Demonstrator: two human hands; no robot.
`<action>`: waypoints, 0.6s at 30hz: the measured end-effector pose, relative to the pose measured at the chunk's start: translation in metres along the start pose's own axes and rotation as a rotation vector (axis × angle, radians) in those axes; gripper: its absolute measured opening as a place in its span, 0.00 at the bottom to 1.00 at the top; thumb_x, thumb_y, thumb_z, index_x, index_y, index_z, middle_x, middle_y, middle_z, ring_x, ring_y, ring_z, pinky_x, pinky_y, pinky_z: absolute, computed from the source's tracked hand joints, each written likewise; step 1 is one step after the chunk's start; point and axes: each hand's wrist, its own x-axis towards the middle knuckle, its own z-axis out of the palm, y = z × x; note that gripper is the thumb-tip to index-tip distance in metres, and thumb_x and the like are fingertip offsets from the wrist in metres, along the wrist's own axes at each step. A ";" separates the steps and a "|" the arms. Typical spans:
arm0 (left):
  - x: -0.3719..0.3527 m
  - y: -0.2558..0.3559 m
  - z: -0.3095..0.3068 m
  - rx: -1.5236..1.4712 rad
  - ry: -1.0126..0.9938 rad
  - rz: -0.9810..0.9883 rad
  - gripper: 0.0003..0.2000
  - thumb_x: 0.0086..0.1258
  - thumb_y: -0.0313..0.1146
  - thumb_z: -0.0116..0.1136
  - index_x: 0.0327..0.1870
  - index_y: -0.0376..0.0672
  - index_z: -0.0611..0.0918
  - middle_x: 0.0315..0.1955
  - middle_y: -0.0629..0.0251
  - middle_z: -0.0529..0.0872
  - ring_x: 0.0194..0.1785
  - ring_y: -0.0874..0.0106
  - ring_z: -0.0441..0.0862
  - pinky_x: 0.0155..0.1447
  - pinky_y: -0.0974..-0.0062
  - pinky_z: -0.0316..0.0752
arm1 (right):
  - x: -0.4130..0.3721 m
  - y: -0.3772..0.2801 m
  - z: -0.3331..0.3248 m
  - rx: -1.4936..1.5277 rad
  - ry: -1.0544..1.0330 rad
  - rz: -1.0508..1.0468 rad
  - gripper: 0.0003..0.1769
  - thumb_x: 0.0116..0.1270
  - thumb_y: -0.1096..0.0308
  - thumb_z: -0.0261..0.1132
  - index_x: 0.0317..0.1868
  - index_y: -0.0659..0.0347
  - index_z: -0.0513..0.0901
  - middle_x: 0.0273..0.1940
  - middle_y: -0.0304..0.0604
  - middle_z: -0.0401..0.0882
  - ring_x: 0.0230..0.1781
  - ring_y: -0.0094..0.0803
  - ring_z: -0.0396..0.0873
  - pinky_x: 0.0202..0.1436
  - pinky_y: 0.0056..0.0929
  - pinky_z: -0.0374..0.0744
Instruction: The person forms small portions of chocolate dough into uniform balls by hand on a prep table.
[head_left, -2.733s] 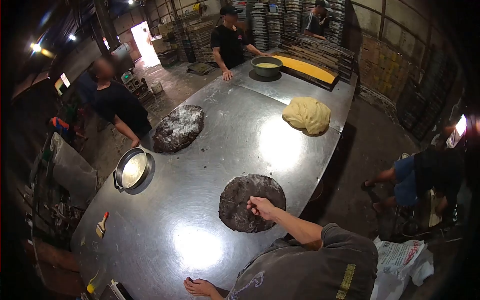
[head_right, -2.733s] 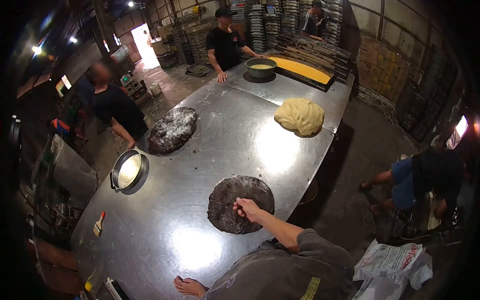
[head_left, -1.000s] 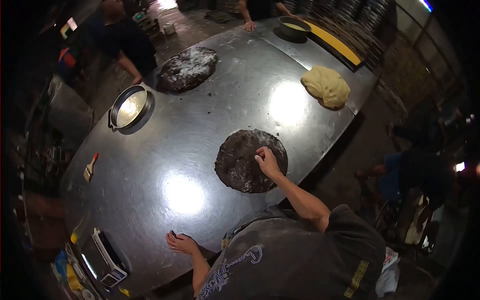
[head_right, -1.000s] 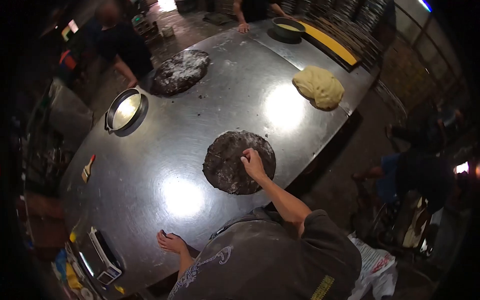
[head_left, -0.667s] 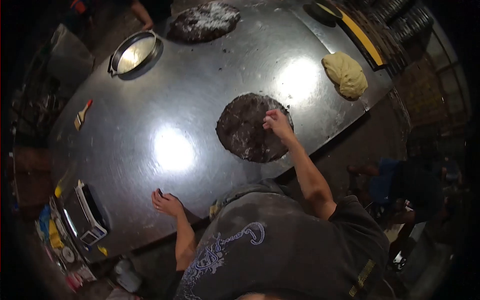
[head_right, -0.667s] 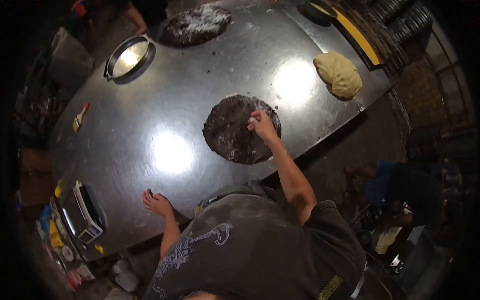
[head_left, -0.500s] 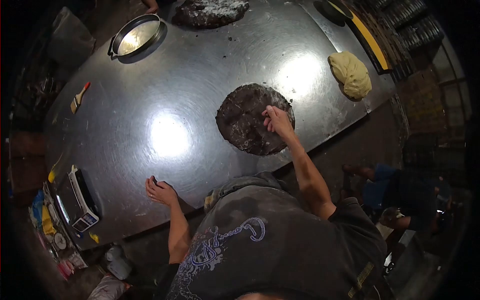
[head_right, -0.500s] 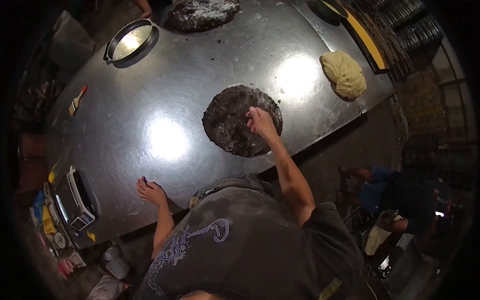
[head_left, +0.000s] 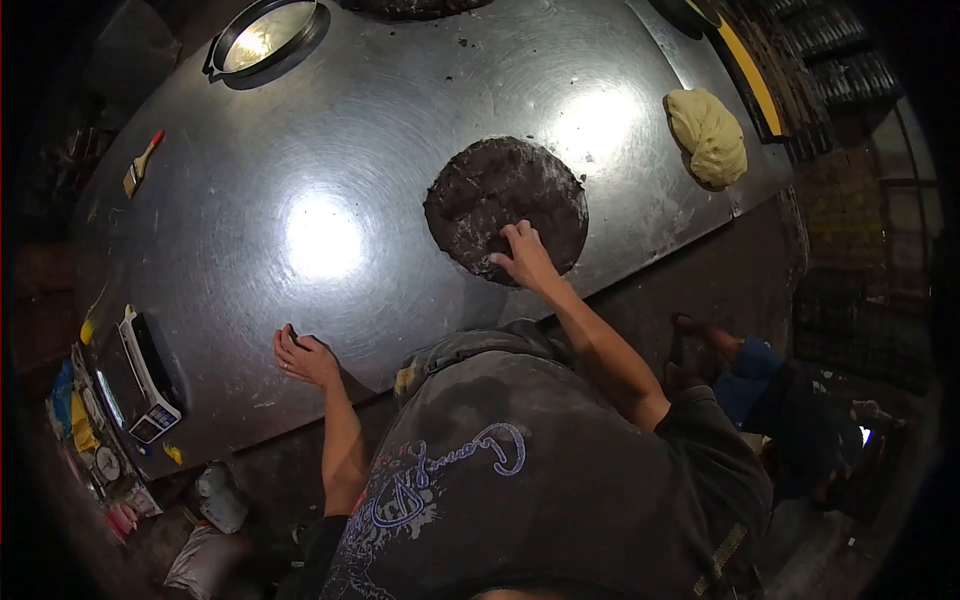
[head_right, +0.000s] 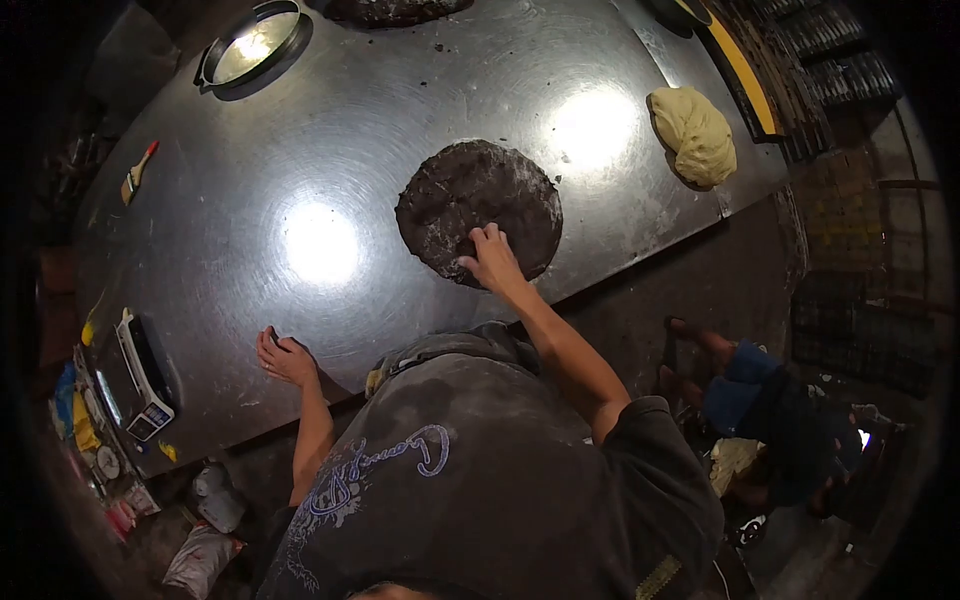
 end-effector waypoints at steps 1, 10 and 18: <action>0.001 0.000 -0.001 -0.004 0.001 0.006 0.17 0.76 0.35 0.48 0.62 0.54 0.79 0.69 0.70 0.72 0.74 0.61 0.64 0.75 0.50 0.56 | -0.002 -0.004 0.000 -0.037 -0.009 -0.008 0.26 0.59 0.65 0.76 0.55 0.61 0.76 0.52 0.53 0.70 0.54 0.55 0.74 0.56 0.49 0.76; 0.000 0.003 -0.004 0.027 -0.008 0.009 0.17 0.76 0.34 0.47 0.63 0.53 0.79 0.69 0.70 0.72 0.74 0.61 0.65 0.74 0.52 0.58 | -0.002 -0.010 -0.009 0.052 -0.040 -0.041 0.20 0.61 0.70 0.73 0.50 0.61 0.74 0.47 0.53 0.70 0.52 0.55 0.76 0.53 0.50 0.77; 0.001 0.003 -0.004 0.000 0.016 0.028 0.17 0.74 0.30 0.49 0.62 0.48 0.79 0.69 0.64 0.73 0.73 0.58 0.66 0.75 0.50 0.58 | 0.009 0.013 -0.006 0.070 -0.071 -0.105 0.14 0.63 0.68 0.71 0.46 0.62 0.78 0.45 0.56 0.73 0.46 0.56 0.78 0.51 0.48 0.77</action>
